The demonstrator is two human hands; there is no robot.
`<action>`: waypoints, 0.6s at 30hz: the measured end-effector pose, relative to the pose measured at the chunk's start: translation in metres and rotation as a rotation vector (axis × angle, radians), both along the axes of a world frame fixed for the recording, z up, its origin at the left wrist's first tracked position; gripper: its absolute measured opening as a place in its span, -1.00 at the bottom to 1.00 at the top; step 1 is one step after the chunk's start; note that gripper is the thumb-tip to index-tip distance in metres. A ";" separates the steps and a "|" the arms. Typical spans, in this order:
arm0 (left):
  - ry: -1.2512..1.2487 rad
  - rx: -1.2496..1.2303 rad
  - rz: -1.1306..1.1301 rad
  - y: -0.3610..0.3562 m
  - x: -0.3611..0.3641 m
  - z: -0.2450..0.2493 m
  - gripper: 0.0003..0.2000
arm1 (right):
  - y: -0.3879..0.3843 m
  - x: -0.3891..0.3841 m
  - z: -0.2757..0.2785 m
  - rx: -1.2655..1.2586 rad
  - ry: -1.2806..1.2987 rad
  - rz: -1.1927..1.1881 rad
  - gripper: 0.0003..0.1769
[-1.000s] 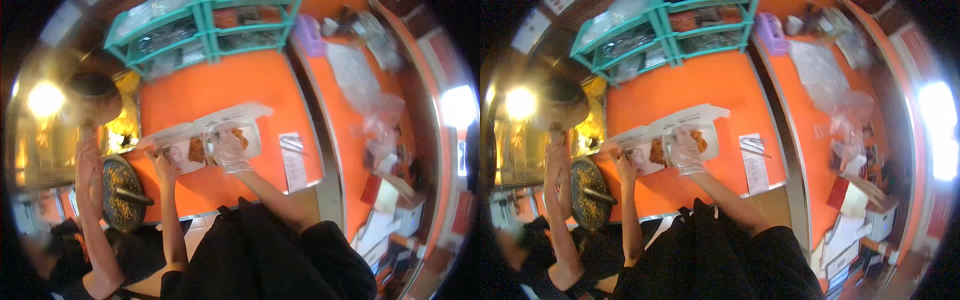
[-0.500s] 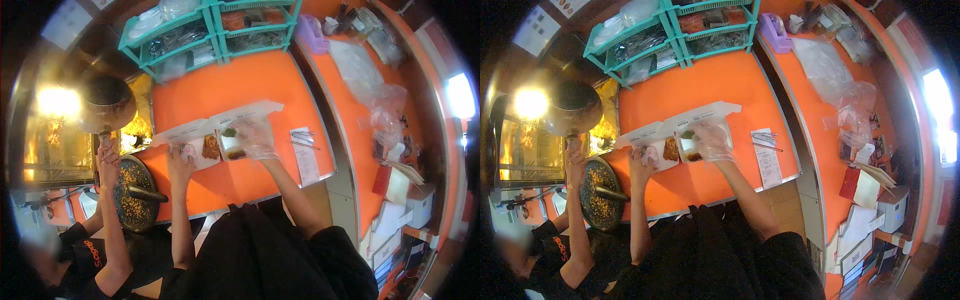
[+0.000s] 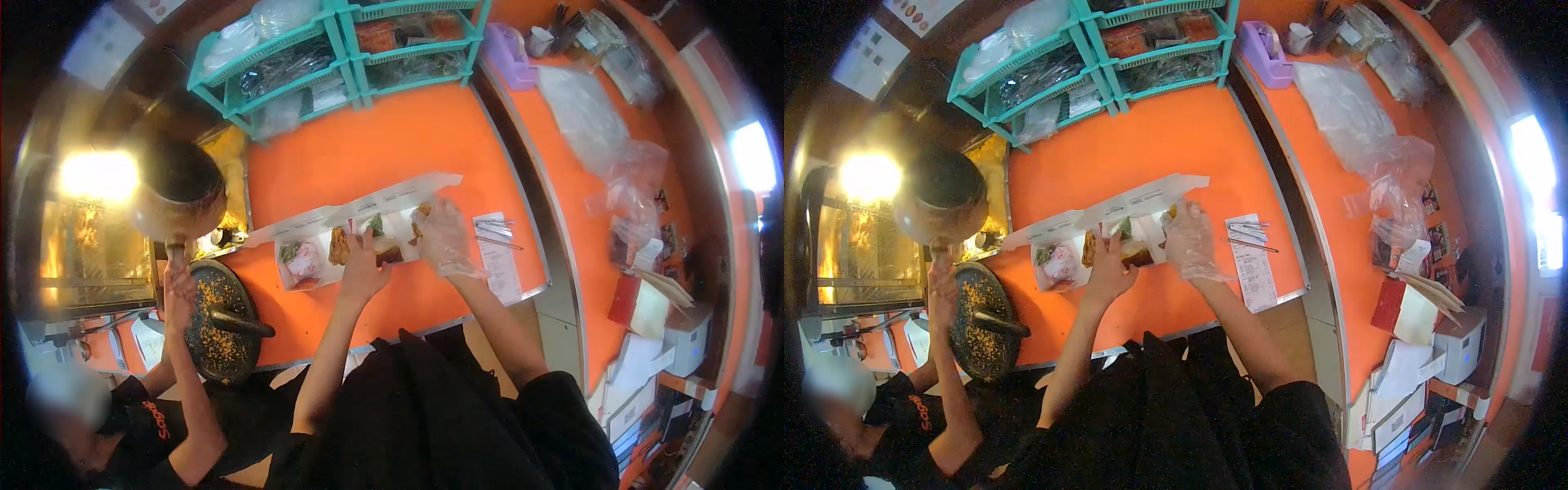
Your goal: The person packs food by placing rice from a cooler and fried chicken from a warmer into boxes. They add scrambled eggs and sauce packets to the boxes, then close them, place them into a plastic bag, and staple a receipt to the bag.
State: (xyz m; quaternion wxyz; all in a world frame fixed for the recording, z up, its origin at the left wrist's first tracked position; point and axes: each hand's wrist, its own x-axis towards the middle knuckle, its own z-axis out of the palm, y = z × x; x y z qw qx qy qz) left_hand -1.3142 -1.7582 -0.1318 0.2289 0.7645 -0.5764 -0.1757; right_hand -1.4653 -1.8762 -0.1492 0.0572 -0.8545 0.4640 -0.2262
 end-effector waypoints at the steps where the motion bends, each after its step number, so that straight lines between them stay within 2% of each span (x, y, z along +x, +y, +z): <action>1: -0.025 0.027 0.004 -0.003 0.000 -0.005 -0.27 | 0.004 -0.008 0.049 0.007 0.015 0.045 -0.55; 3: -0.020 0.125 0.051 -0.014 -0.003 -0.002 -0.28 | 0.000 -0.019 0.070 0.147 -0.076 0.039 -0.58; 5: 0.045 0.274 0.142 -0.022 -0.014 0.010 -0.28 | -0.005 -0.024 0.037 0.365 -0.235 -0.033 -0.60; 6: 0.004 0.182 0.158 -0.024 -0.020 0.004 -0.29 | -0.007 -0.026 0.017 0.442 -0.292 -0.059 -0.62; 7: -0.039 0.090 0.176 -0.026 -0.025 -0.007 -0.30 | -0.008 -0.024 -0.009 0.459 -0.304 -0.058 -0.63; 9: -0.028 -0.015 0.192 -0.032 -0.030 -0.013 -0.32 | -0.013 -0.022 -0.022 0.431 -0.355 -0.050 -0.65; 12: 0.195 -0.013 0.227 -0.037 -0.038 -0.009 -0.33 | -0.010 -0.024 -0.021 0.316 -0.418 -0.052 -0.65; 14: 0.189 0.005 0.249 -0.040 -0.048 -0.006 -0.34 | -0.009 -0.024 -0.015 0.243 -0.390 -0.057 -0.65; 17: 0.143 -0.076 0.169 -0.037 -0.043 -0.003 -0.33 | -0.014 -0.023 -0.003 0.419 -0.418 -0.043 -0.66; 18: 0.114 -0.121 0.139 -0.034 -0.042 -0.002 -0.32 | -0.014 -0.023 -0.004 0.398 -0.419 -0.031 -0.67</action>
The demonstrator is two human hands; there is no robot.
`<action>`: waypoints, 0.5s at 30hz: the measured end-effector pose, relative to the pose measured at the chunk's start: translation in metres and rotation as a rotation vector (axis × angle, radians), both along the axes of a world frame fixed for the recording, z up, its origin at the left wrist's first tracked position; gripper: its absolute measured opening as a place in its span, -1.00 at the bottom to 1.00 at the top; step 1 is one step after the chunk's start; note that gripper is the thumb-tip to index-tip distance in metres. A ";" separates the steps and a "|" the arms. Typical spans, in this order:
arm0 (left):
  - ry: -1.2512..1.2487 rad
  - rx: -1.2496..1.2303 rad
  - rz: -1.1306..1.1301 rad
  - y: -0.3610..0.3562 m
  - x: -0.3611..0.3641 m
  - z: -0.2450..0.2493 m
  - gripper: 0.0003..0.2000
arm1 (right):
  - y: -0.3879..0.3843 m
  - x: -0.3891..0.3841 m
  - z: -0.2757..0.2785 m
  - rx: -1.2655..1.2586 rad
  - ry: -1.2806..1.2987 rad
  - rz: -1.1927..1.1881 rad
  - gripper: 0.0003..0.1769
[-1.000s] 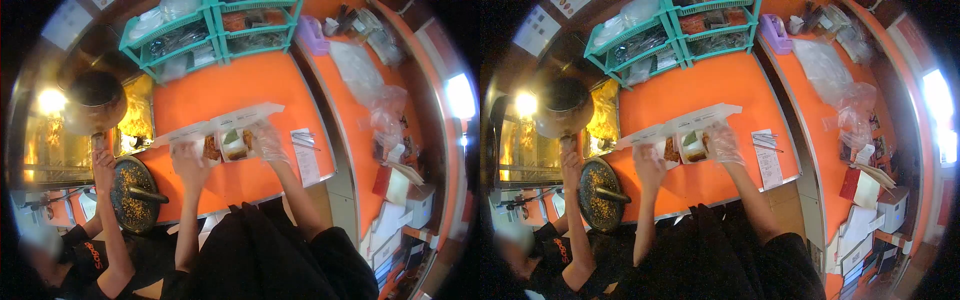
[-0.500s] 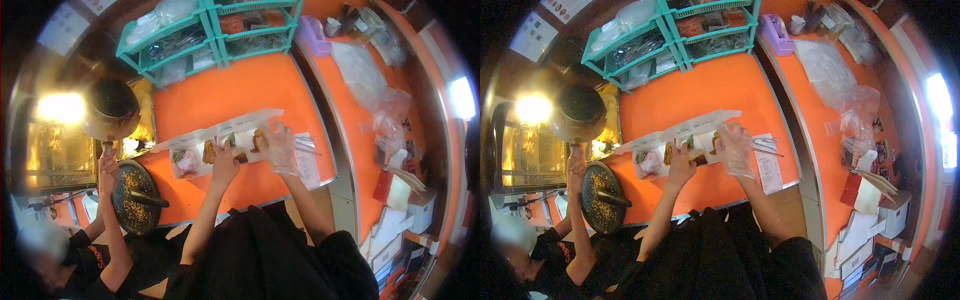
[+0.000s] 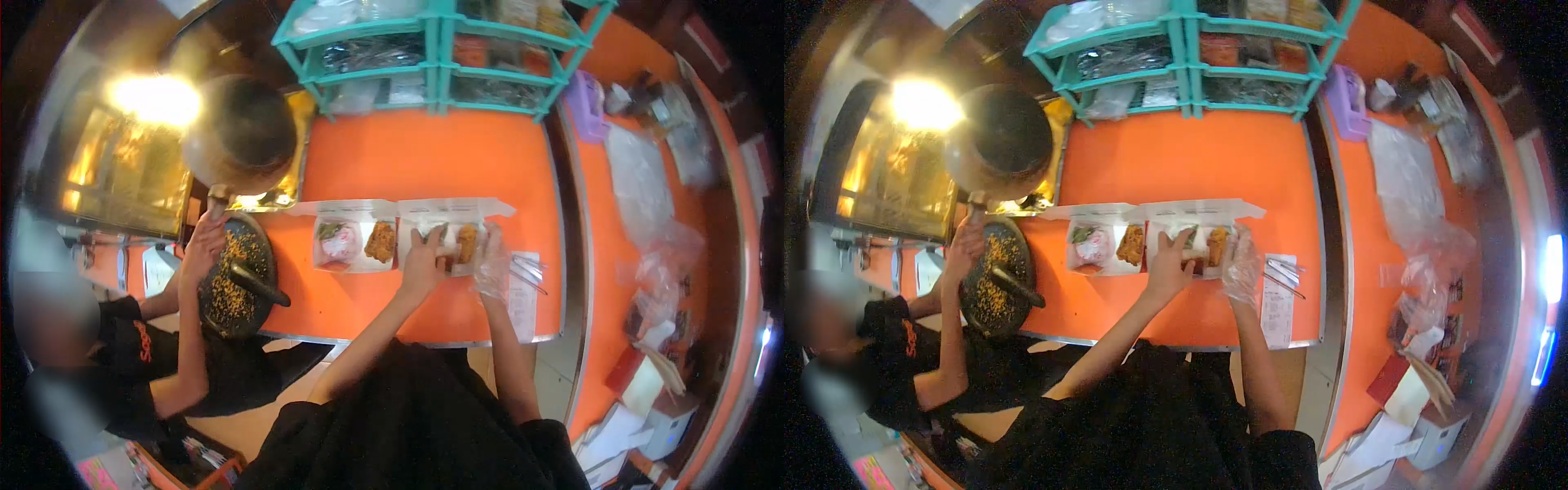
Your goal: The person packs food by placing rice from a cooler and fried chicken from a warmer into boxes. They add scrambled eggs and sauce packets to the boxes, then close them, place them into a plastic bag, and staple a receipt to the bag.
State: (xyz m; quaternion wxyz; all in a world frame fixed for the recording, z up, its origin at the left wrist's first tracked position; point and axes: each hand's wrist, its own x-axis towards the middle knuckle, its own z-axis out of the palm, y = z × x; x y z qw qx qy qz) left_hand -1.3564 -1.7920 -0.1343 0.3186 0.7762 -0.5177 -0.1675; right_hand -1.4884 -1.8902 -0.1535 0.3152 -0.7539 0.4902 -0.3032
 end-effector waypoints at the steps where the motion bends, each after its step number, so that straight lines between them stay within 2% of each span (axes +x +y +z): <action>1: 0.064 0.028 0.022 0.002 0.001 -0.002 -0.28 | 0.000 0.000 0.001 -0.022 -0.003 0.002 -0.68; 3: 0.114 0.037 0.042 0.006 0.004 -0.006 -0.23 | 0.001 0.002 0.004 -0.119 0.009 0.062 -0.70; 5: 0.091 0.001 0.034 0.011 0.004 -0.003 -0.20 | 0.000 0.003 0.036 -0.269 0.038 0.189 -0.75; 8: 0.322 -0.005 0.082 0.016 -0.006 -0.002 -0.13 | 0.006 0.007 0.072 -0.478 0.078 0.383 -0.82; 11: 0.167 -0.038 0.125 0.021 -0.008 -0.010 -0.14 | 0.013 0.017 0.054 -0.124 0.318 0.390 -0.92; 14: 0.404 -0.264 0.147 0.016 0.009 -0.036 -0.26 | 0.021 0.008 0.072 -0.107 0.041 0.485 -0.95; 15: 0.507 -0.238 0.185 0.014 0.013 -0.038 -0.32 | 0.022 0.004 0.083 -0.091 0.112 0.471 -0.94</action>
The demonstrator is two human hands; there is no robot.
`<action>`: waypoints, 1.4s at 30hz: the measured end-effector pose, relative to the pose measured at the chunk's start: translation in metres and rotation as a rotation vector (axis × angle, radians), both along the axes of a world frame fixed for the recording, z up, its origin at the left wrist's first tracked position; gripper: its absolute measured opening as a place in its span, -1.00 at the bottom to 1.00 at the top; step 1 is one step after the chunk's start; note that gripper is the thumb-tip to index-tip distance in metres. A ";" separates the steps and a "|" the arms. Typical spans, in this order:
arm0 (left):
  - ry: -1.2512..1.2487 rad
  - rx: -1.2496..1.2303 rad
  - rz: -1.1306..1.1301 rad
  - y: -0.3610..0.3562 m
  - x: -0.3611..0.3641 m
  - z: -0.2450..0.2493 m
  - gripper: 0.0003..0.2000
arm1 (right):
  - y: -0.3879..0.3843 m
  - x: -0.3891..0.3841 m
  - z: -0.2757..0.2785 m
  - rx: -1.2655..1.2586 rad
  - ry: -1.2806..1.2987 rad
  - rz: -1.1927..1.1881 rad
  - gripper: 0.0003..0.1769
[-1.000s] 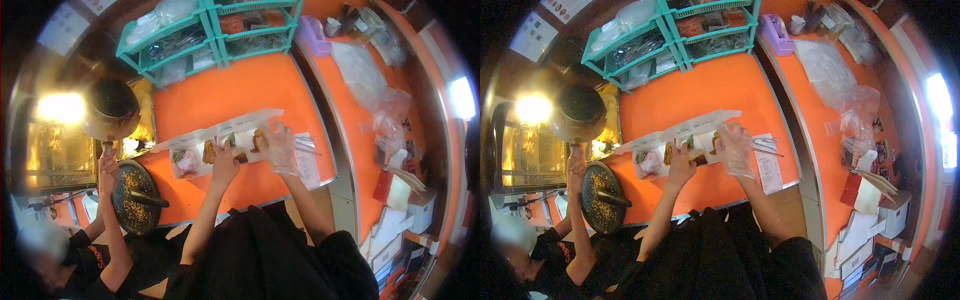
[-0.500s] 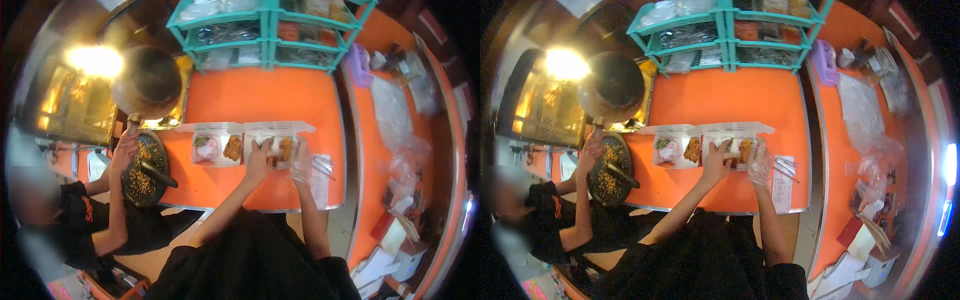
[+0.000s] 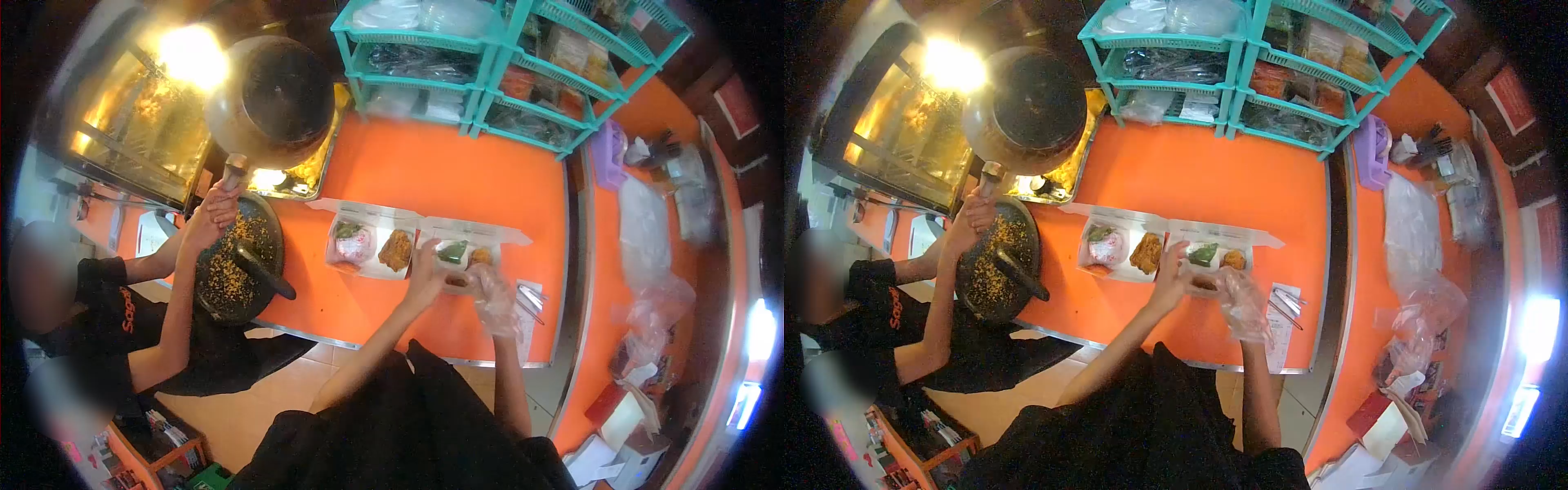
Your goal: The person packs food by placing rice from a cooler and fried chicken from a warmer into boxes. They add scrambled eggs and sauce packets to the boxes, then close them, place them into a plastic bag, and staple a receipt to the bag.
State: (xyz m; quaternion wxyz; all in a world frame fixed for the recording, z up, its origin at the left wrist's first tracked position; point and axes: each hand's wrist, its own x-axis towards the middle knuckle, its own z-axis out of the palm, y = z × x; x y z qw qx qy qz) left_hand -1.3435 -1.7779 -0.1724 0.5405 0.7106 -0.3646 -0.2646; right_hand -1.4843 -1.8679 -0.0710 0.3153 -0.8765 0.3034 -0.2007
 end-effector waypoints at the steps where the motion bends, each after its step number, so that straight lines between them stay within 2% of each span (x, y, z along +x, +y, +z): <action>1: 0.109 0.025 0.017 -0.002 0.004 0.006 -0.37 | 0.002 -0.004 0.012 0.000 0.071 -0.018 -0.93; 2: 0.218 0.051 0.033 -0.005 0.006 0.011 -0.42 | 0.002 -0.008 0.017 0.001 0.143 -0.037 -0.92; 5: -0.062 0.082 0.060 -0.019 0.002 -0.004 -0.53 | -0.010 -0.013 -0.023 -0.249 -0.040 0.097 -0.89; 7: -0.078 0.027 0.095 -0.022 0.001 -0.010 -0.54 | -0.017 -0.019 -0.012 -0.024 -0.158 0.117 -0.87; 9: -0.109 -0.001 0.118 -0.023 -0.002 -0.015 -0.54 | -0.022 -0.019 -0.013 0.087 -0.187 0.049 -0.84; 11: -0.155 0.001 0.118 -0.019 -0.005 -0.013 -0.51 | -0.022 -0.018 -0.034 0.086 -0.129 -0.123 -0.80; 14: -0.320 0.053 0.076 -0.020 0.001 -0.019 -0.41 | -0.035 -0.007 -0.035 0.016 0.140 -0.080 -0.71; 16: -0.268 0.073 0.040 -0.020 0.001 -0.021 -0.35 | -0.041 0.002 -0.033 -0.160 0.407 0.048 -0.68; 18: -0.240 0.084 0.022 -0.020 0.001 -0.019 -0.32 | -0.044 0.008 -0.058 -0.344 0.587 0.088 -0.62; 20: -0.230 0.084 0.025 -0.020 0.000 -0.017 -0.32 | -0.049 0.014 -0.122 -0.538 0.681 0.040 -0.53; 23: -0.268 0.065 0.080 -0.021 -0.004 -0.021 -0.32 | -0.054 0.015 -0.087 -0.574 0.637 0.169 -0.39; 25: -0.281 0.053 0.088 -0.020 -0.005 -0.026 -0.32 | -0.044 0.013 -0.011 -0.473 0.623 0.245 -0.34; 28: -0.232 0.064 0.067 -0.019 -0.004 -0.023 -0.31 | -0.052 0.008 0.000 -0.322 0.634 0.288 -0.27; 32: -0.218 0.111 -0.129 -0.015 0.000 -0.022 -0.32 | -0.045 -0.009 0.010 -0.299 0.386 0.142 -0.17; 35: 0.050 0.018 -0.178 -0.013 -0.002 -0.019 -0.35 | -0.042 -0.030 -0.003 -0.105 0.248 -0.096 -0.19; 38: 0.122 -0.019 -0.188 -0.011 -0.005 0.000 -0.42 | -0.034 -0.044 -0.033 0.336 -0.071 -0.182 -0.36; 41: -0.317 0.027 -0.242 -0.012 -0.001 0.000 -0.44 | -0.022 -0.048 -0.017 -0.105 -0.028 -0.230 -0.55; 42: -0.376 0.077 -0.280 -0.014 -0.001 0.002 -0.46 | -0.013 -0.047 0.000 -0.119 -0.017 -0.146 -0.61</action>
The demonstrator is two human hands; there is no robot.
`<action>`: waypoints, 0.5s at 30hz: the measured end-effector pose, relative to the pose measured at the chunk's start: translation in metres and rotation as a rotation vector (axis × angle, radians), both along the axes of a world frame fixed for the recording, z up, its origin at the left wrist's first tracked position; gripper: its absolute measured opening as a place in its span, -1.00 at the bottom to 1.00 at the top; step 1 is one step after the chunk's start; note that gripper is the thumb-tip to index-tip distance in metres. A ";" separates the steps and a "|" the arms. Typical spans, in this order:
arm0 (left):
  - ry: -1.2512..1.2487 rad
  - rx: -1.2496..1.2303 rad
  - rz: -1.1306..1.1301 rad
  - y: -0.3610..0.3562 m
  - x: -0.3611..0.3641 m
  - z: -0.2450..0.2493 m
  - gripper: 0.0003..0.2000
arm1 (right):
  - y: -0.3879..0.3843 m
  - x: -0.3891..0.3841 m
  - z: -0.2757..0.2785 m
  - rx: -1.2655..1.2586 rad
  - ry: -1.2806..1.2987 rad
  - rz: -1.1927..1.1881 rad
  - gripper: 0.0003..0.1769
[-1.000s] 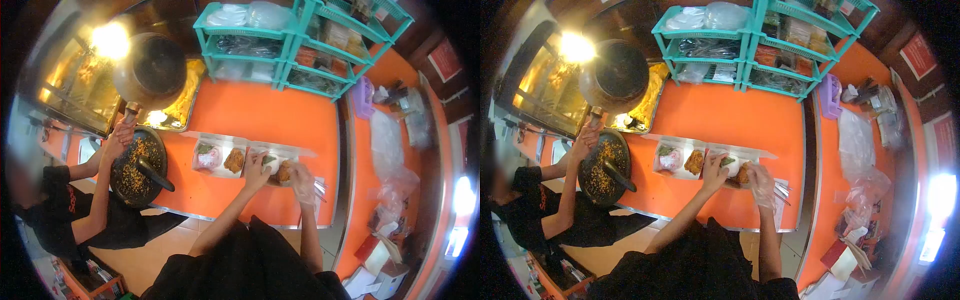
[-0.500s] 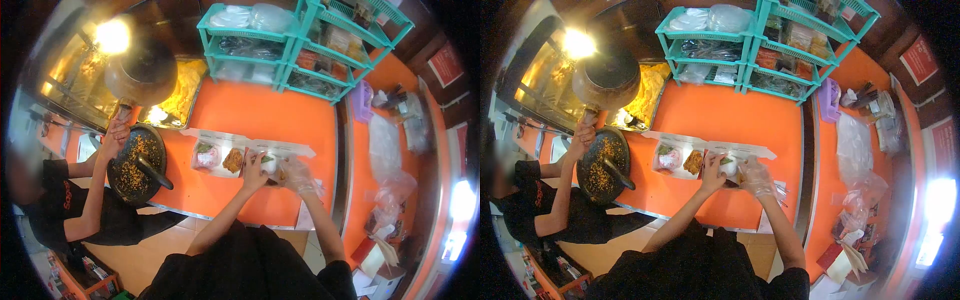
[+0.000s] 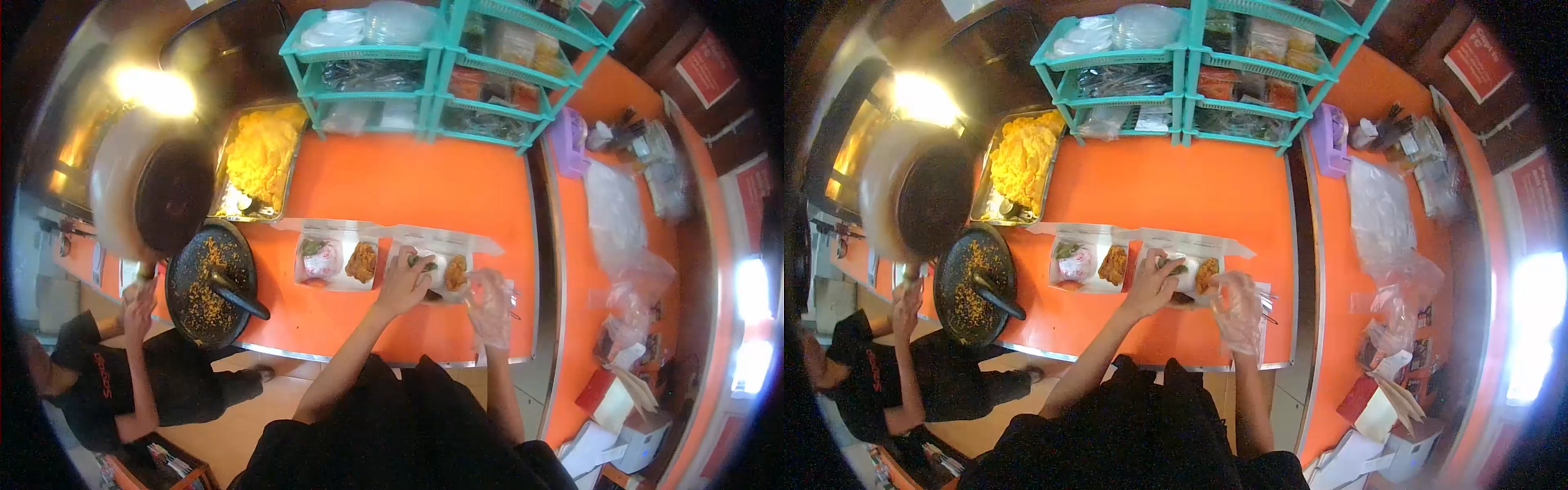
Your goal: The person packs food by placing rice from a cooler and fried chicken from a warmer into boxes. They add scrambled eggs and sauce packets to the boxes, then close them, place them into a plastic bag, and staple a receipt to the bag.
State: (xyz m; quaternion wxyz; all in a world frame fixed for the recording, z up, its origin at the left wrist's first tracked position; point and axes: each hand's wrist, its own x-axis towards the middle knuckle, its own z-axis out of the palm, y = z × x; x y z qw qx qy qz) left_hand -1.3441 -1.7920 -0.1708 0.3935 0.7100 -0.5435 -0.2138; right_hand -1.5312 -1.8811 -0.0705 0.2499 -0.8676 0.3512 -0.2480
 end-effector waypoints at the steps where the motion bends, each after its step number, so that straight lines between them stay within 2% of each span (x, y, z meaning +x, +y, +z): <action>1: -0.066 0.045 -0.031 -0.004 0.002 0.012 -0.48 | 0.010 0.004 0.025 -0.016 0.016 0.083 -0.68; 2: -0.132 0.087 -0.062 -0.008 0.003 0.018 -0.49 | 0.018 0.008 0.038 -0.033 0.032 0.167 -0.75; 5: 0.022 0.103 -0.110 -0.018 -0.002 0.012 -0.55 | 0.029 0.014 0.005 -0.158 0.162 0.140 -0.84; 8: 0.144 0.003 -0.128 -0.018 -0.003 0.017 -0.57 | 0.018 0.014 -0.012 -0.159 0.163 0.010 -0.88; 11: 0.105 0.067 -0.148 -0.014 0.002 0.021 -0.60 | 0.007 0.022 -0.014 -0.195 0.061 0.030 -0.85; 15: 0.192 -0.299 0.030 0.020 0.010 0.051 -0.72 | 0.017 0.044 0.006 -0.165 0.088 -0.120 -0.75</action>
